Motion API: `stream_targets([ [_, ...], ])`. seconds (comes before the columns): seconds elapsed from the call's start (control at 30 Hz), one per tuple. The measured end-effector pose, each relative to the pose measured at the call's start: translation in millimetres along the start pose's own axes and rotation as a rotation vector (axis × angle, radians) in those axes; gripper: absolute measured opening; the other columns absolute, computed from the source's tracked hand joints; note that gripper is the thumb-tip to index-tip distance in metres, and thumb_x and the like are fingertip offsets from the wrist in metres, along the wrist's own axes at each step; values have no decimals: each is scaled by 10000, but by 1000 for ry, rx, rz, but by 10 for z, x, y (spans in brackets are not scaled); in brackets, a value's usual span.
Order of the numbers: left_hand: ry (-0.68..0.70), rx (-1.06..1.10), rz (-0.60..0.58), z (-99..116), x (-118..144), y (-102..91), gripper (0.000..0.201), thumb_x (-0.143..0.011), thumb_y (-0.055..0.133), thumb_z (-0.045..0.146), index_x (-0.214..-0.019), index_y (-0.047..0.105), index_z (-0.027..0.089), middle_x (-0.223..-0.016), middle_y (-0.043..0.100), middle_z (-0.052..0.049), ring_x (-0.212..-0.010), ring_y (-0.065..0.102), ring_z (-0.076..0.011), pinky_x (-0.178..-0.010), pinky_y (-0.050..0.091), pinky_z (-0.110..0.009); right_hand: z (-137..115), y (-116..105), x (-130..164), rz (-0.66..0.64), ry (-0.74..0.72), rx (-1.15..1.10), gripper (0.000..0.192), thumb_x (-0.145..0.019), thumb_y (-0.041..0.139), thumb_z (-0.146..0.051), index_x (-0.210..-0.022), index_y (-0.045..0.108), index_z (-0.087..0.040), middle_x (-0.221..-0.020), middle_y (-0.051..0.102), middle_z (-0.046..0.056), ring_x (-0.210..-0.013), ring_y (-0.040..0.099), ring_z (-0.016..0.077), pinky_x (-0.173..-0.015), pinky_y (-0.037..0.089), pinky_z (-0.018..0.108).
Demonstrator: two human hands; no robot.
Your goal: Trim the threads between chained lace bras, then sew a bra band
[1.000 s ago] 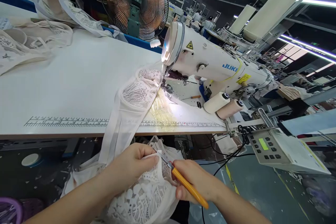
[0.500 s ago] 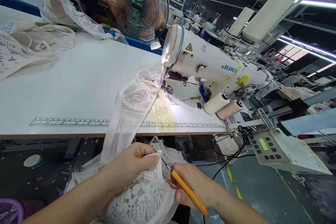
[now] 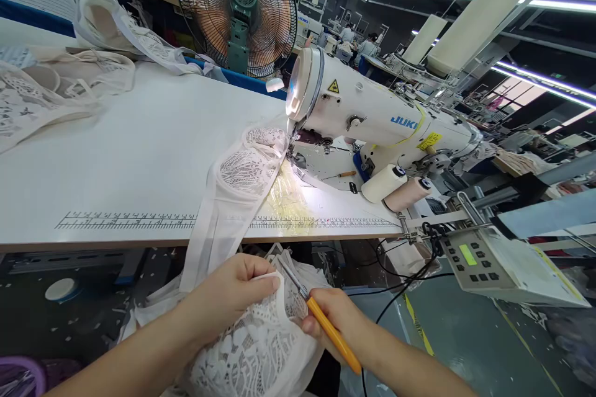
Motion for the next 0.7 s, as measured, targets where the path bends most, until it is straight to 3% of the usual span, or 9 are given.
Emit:
stream_targets([
  [0.13, -12, -59, 60, 45, 60, -41, 322, -710, 522, 443, -537, 467, 177, -501, 295, 71, -471, 251, -86, -457, 197, -224, -95, -205, 18, 176, -48, -47, 399, -731, 491, -549, -620, 345, -196, -556, 329, -49, -486, 273, 84, -432, 226, 215],
  [0.3, 55, -53, 177, 118, 138, -124, 264, -689, 583, 413, -589, 535, 174, -562, 420, 47, -524, 335, -95, -499, 276, -209, -442, -302, 80, 260, -221, 14, 285, -705, 575, -434, -811, 509, -177, -732, 533, 19, -625, 461, 136, -580, 382, 248],
  [0.43, -10, 164, 175, 12, 151, -134, 205, -647, 641, 354, -637, 520, 189, -644, 569, 19, -461, 376, -81, -452, 282, -202, -474, -56, 17, 213, -233, 188, 143, -644, 553, -286, -696, 460, -190, -655, 513, 9, -562, 444, 134, -518, 352, 236],
  [0.57, -33, 431, 47, -74, 239, -72, 248, -618, 675, 313, -572, 463, 192, -576, 593, -2, -509, 507, -138, -488, 365, -230, -453, 225, -63, 95, -238, 323, 247, -559, 548, -230, -604, 305, -215, -566, 430, -26, -496, 352, 115, -476, 299, 240],
  [0.63, -4, 426, 52, -106, 375, -143, 268, -623, 685, 340, -549, 487, 176, -567, 572, 0, -482, 463, -111, -465, 354, -217, -517, 250, -52, 20, -241, 254, 284, -544, 571, -238, -613, 297, -218, -571, 421, -34, -499, 354, 108, -482, 314, 234],
  [0.7, 10, 389, 156, -166, 571, -345, 327, -599, 715, 394, -527, 489, 169, -569, 542, 14, -484, 431, -96, -455, 356, -210, -631, 161, 25, -21, -249, 85, 273, -547, 589, -240, -628, 330, -213, -592, 433, -32, -514, 388, 105, -486, 339, 217],
])
Point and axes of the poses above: each hand's wrist, its own x-axis away from the middle knuckle, its own y-axis out of the palm, z = x × y, the point moved 6 cm from there along -x, towards the middle knuckle
